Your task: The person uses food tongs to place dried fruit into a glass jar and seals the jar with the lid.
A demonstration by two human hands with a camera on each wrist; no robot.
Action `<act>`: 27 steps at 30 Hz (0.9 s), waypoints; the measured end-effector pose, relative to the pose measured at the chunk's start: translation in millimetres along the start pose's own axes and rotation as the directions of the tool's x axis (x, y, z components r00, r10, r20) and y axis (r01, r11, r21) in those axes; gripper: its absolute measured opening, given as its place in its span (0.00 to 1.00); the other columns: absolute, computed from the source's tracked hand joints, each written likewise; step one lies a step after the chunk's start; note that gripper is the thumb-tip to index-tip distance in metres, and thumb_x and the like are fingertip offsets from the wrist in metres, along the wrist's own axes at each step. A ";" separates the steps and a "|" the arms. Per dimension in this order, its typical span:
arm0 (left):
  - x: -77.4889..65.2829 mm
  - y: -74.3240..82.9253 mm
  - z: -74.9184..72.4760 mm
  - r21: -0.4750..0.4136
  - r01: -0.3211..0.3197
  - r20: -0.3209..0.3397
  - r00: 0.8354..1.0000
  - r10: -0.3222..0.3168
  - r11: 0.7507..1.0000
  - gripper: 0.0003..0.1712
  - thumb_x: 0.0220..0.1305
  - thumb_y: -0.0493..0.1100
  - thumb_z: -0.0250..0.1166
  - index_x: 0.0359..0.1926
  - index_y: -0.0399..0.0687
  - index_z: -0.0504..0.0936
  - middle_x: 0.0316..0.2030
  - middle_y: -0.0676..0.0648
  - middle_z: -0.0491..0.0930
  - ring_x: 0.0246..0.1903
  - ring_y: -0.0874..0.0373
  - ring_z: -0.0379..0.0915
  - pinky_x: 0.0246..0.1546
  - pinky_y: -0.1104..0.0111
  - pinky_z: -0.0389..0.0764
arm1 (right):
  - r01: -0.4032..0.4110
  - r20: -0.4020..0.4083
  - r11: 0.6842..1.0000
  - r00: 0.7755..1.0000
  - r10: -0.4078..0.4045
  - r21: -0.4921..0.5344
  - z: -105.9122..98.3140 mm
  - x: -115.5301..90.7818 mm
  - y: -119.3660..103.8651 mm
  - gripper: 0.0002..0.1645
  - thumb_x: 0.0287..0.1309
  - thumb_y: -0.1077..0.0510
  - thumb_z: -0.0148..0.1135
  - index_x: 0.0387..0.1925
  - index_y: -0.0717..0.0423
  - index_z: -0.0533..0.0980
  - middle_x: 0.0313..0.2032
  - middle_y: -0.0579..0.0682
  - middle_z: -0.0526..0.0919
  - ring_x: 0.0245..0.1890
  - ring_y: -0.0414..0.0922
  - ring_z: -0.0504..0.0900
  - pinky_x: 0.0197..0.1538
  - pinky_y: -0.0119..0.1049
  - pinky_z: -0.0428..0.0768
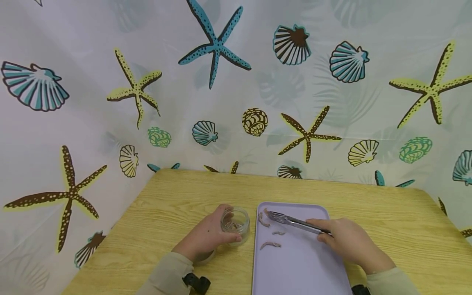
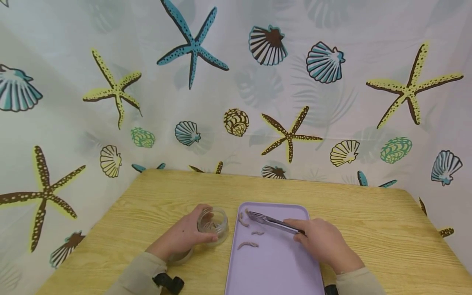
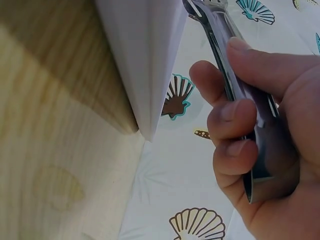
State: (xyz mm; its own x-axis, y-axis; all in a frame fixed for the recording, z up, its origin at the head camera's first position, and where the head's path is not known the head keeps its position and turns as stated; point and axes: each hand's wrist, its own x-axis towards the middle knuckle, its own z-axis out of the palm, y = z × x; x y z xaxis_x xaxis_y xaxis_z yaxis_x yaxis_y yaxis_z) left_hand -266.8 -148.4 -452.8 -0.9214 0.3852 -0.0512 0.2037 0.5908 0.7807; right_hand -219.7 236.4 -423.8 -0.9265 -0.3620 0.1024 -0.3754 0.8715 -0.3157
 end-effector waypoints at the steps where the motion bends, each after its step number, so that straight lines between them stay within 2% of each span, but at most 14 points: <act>1: -0.2 -0.2 0.2 0.000 0.001 -0.001 1.000 -0.001 1.000 0.58 0.53 0.61 0.78 0.76 0.49 0.57 0.70 0.46 0.69 0.68 0.50 0.66 0.66 0.50 0.67 | 0.004 -0.005 1.000 1.000 -0.004 0.001 -0.4 -0.3 -0.1 0.28 0.61 0.55 0.71 0.63 0.36 0.80 0.22 0.36 0.74 0.21 0.38 0.67 0.26 0.36 0.68; 12: -0.8 0.2 0.1 0.007 0.004 -0.004 1.000 -0.004 1.000 0.57 0.53 0.61 0.78 0.76 0.49 0.58 0.69 0.47 0.69 0.68 0.50 0.66 0.65 0.50 0.67 | 0.001 -0.013 0.999 1.000 -0.001 0.032 -7.6 -2.3 0.6 0.28 0.62 0.54 0.70 0.63 0.34 0.79 0.25 0.35 0.76 0.22 0.38 0.67 0.27 0.35 0.68; 21: -0.9 0.4 -0.5 0.009 0.001 -0.001 1.000 -0.001 1.000 0.57 0.53 0.62 0.78 0.75 0.49 0.58 0.69 0.46 0.69 0.67 0.50 0.66 0.65 0.50 0.69 | 0.040 -0.039 0.999 0.998 -0.039 0.037 -14.0 -4.2 0.0 0.28 0.62 0.54 0.71 0.64 0.37 0.79 0.32 0.37 0.82 0.22 0.36 0.68 0.27 0.34 0.68; 27: -0.2 0.6 0.1 0.017 0.005 -0.007 1.000 -0.005 1.000 0.58 0.52 0.62 0.78 0.76 0.49 0.58 0.69 0.46 0.70 0.67 0.50 0.66 0.65 0.50 0.68 | 0.025 -0.005 0.999 1.000 -0.025 0.045 -15.2 -3.4 -2.3 0.28 0.61 0.53 0.71 0.63 0.34 0.79 0.38 0.40 0.85 0.26 0.37 0.71 0.30 0.36 0.70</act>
State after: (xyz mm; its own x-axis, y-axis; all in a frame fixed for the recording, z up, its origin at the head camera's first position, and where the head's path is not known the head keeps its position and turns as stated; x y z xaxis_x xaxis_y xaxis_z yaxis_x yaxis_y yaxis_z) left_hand -266.5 -148.0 -452.5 -0.9246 0.3776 -0.0512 0.2045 0.6051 0.7695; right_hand -216.0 240.7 -409.1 -0.9171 -0.3818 0.1150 -0.3969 0.8463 -0.3554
